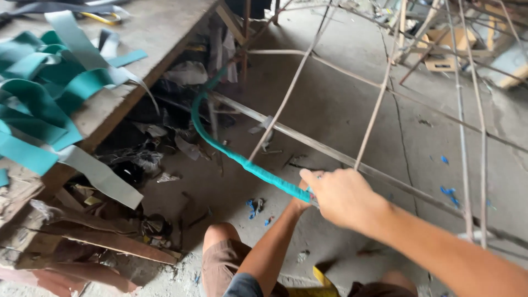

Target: Wrapping a metal furniture frame with blue fabric strips to prepare it for upholstery.

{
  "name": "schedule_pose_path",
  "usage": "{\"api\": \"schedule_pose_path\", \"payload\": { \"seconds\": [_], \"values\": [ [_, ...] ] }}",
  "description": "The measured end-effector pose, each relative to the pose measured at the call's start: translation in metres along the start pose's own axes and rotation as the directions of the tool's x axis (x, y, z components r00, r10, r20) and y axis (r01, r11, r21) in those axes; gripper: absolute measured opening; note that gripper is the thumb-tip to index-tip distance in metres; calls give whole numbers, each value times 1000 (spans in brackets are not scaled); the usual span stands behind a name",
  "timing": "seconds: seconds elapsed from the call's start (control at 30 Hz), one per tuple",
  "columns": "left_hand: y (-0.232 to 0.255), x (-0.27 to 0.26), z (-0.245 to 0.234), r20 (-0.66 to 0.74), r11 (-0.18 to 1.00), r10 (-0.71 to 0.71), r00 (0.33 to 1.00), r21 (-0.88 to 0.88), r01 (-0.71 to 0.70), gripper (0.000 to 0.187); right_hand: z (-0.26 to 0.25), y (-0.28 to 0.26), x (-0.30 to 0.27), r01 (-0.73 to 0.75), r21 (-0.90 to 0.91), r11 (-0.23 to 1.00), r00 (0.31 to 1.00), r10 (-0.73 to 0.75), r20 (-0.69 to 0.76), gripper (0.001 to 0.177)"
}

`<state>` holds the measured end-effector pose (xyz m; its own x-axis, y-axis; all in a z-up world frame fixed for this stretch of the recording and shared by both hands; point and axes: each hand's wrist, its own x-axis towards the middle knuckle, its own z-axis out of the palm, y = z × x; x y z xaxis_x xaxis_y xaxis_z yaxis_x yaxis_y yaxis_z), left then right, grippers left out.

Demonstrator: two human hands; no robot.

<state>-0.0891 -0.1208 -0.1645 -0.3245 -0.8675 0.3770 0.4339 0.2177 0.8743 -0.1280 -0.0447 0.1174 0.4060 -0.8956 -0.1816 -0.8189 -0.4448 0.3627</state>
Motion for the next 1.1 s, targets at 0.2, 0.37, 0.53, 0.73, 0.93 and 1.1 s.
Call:
{"api": "schedule_pose_path", "payload": {
  "seconds": [0.2, 0.37, 0.53, 0.73, 0.93, 1.1],
  "values": [
    [5, -17, 15, -179, 972, -235, 955, -54, 229, 18, 37, 18, 51, 14, 129, 992, 901, -69, 427, 29],
    [-7, -31, -9, -369, 918, -389, 844, -84, 387, 24, 48, 6, 36, 16, 66, 998, 994, -23, 110, 13],
    [16, -52, -21, -509, 856, -488, 709, -123, 501, 32, 63, -36, -15, -76, -119, 990, 950, 35, -310, 10],
    [189, -58, 24, -335, 797, -604, 723, -259, 546, 43, 111, -94, -58, -87, -15, 996, 944, 78, -322, 7],
    [129, -69, 6, -374, 836, -542, 753, -141, 531, 31, 68, -44, -92, 24, 410, 912, 903, 156, -400, 27],
    [152, -97, 37, -383, 820, -572, 725, -300, 487, 37, 71, 5, -80, -291, 662, 691, 899, 434, -57, 55]
  ]
}}
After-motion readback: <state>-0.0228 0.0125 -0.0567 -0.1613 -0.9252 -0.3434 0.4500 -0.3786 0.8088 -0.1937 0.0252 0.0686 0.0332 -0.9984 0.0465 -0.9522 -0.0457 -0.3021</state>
